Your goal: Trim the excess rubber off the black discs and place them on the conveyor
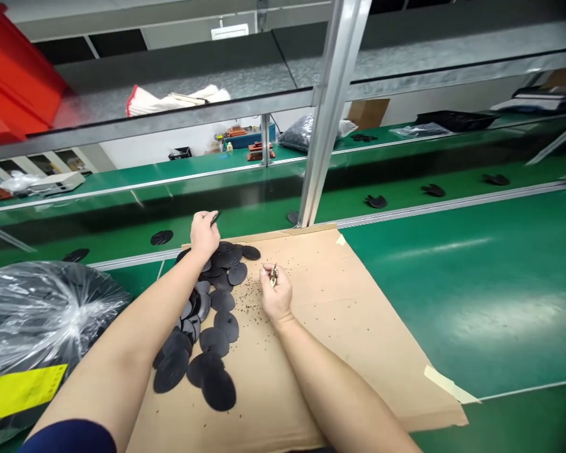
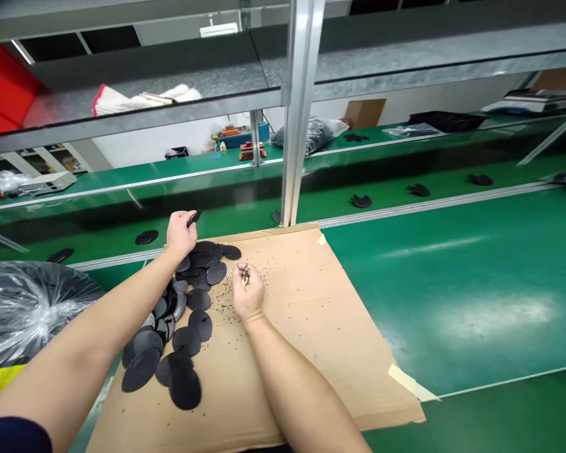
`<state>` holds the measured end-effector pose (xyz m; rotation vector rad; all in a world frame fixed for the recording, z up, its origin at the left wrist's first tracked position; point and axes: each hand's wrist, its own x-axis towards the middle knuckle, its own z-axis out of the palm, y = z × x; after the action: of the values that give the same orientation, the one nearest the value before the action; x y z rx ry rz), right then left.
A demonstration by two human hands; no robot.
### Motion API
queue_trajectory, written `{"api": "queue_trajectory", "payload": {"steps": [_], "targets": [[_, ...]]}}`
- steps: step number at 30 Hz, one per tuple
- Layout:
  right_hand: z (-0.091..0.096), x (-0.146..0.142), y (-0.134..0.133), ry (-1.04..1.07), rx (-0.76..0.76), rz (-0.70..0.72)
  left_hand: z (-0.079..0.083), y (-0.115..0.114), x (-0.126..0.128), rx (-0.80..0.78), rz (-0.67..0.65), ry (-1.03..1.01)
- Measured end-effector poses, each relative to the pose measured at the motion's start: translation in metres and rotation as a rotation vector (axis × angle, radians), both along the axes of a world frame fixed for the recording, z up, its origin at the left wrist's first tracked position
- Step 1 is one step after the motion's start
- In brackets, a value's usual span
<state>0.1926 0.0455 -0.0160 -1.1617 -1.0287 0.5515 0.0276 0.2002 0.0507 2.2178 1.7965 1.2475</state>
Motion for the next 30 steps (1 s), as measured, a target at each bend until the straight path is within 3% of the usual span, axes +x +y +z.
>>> {"api": "queue_trajectory", "payload": {"steps": [3,6,11,16,21,24,30], "targets": [[-0.002,0.001,0.002,0.048,-0.018,-0.062,0.003,0.023,0.033,-0.103,-0.041,0.136],[-0.005,0.000,0.003,0.096,-0.047,-0.116,-0.004,0.036,0.083,-0.246,-0.107,0.251],[-0.008,-0.002,0.002,0.144,-0.071,-0.153,-0.022,0.057,0.167,-0.378,-0.198,0.297],[-0.007,-0.005,0.002,0.242,-0.107,-0.136,-0.035,0.084,0.220,-0.463,-0.187,0.305],[-0.003,-0.005,0.002,0.329,-0.177,-0.185,-0.042,0.095,0.243,-0.582,-0.090,0.296],[-0.003,-0.006,0.004,0.361,-0.204,-0.215,-0.043,0.094,0.246,-0.523,-0.140,0.260],[-0.005,-0.007,0.008,0.310,-0.221,-0.251,-0.031,0.076,0.219,-0.341,-0.192,-0.027]]}}
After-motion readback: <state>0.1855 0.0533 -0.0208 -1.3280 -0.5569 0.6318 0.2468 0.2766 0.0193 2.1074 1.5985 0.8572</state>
